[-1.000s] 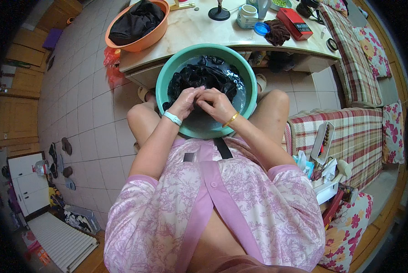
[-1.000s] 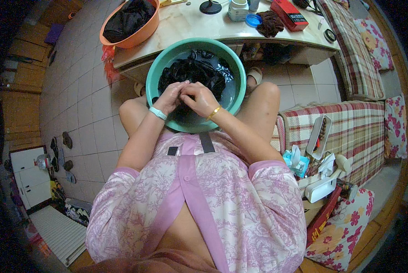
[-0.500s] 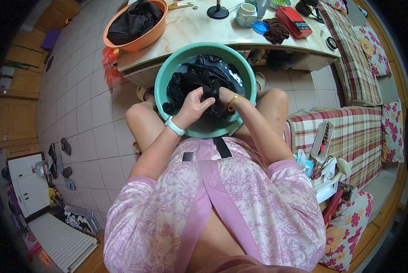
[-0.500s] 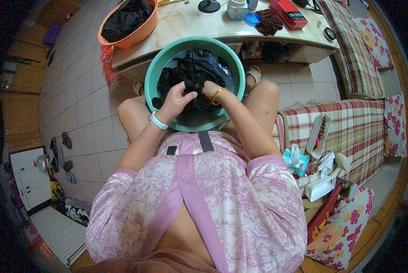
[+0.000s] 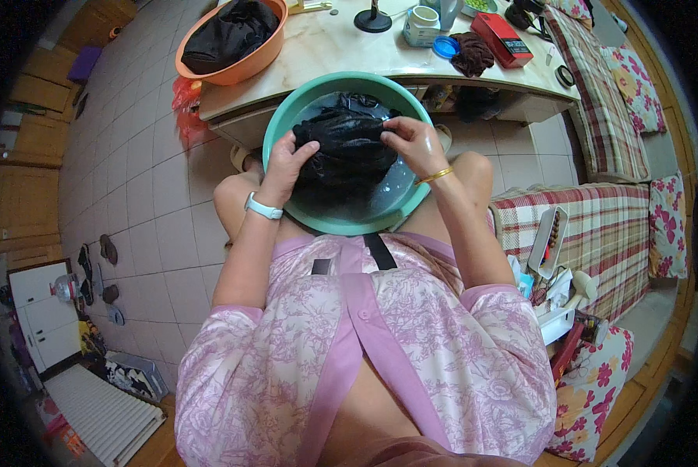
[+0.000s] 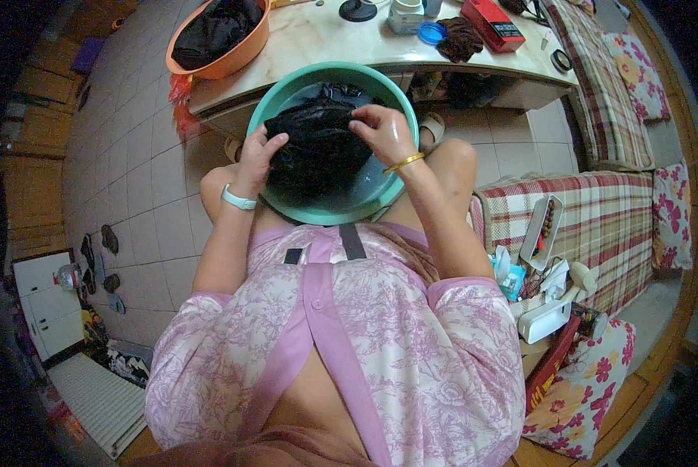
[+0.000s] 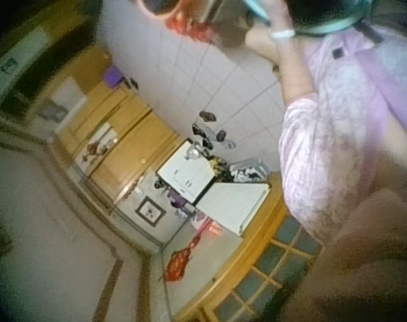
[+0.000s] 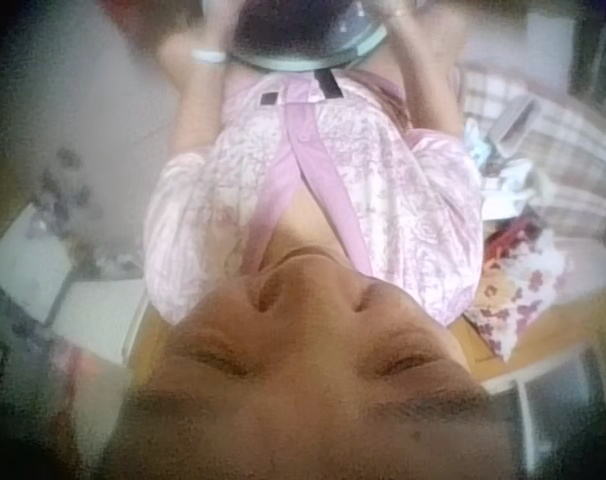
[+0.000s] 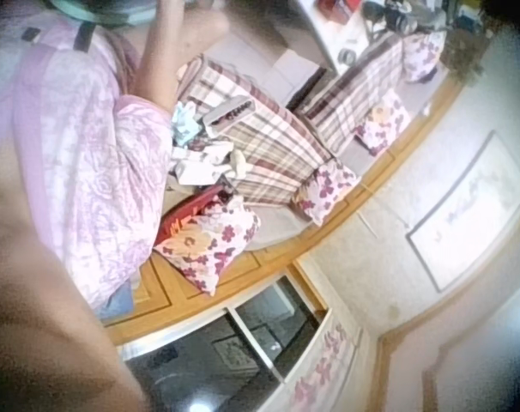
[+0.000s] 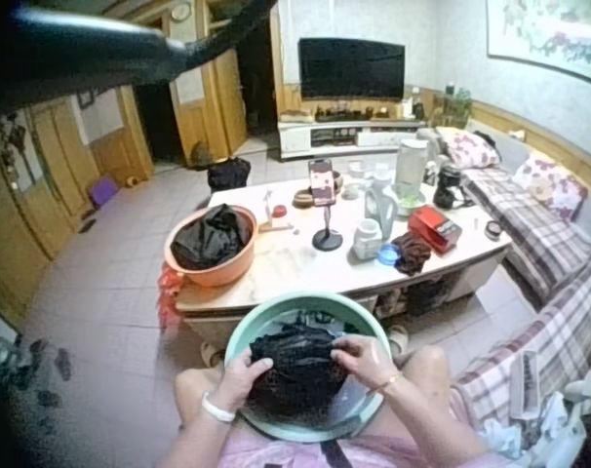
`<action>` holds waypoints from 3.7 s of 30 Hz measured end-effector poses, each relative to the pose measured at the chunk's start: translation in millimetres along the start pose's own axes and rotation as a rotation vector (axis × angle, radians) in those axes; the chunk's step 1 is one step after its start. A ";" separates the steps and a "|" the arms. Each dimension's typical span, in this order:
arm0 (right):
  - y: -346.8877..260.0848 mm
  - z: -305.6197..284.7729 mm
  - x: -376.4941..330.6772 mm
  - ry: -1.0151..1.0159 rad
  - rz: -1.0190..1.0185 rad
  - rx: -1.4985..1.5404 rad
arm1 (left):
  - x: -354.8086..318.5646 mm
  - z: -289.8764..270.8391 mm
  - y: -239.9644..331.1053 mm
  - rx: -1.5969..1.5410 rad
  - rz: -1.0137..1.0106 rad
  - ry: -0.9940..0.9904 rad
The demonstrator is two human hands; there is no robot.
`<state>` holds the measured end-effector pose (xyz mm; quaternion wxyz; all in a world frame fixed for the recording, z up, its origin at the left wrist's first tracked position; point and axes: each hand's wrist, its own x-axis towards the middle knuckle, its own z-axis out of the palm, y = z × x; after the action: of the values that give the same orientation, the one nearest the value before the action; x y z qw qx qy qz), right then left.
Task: The person washes black clothing by hand in a basin of soapy water, scrubbing the fabric and later adding liquid detergent from a bottle.
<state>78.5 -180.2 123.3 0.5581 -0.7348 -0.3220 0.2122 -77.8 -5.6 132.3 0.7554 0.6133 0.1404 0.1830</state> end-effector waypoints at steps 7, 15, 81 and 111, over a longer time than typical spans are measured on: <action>-55.9 -39.3 8.9 0.087 -0.035 0.110 | -1.6 -24.1 14.0 -0.066 -0.035 0.080; 49.2 -57.1 31.7 0.369 -0.087 0.080 | 5.3 -45.6 1.0 0.207 -0.024 0.227; -11.6 -31.8 -14.8 -0.371 0.002 0.527 | 32.8 -16.7 40.2 0.399 0.053 -0.231; -0.7 -38.2 -0.9 -0.050 -0.316 -0.920 | 44.4 -23.4 39.2 1.367 0.362 -0.257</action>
<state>103.4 -206.9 134.9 0.1930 -0.8420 -0.5033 -0.0217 -52.4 41.9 166.3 0.1709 0.9794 0.0299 0.1029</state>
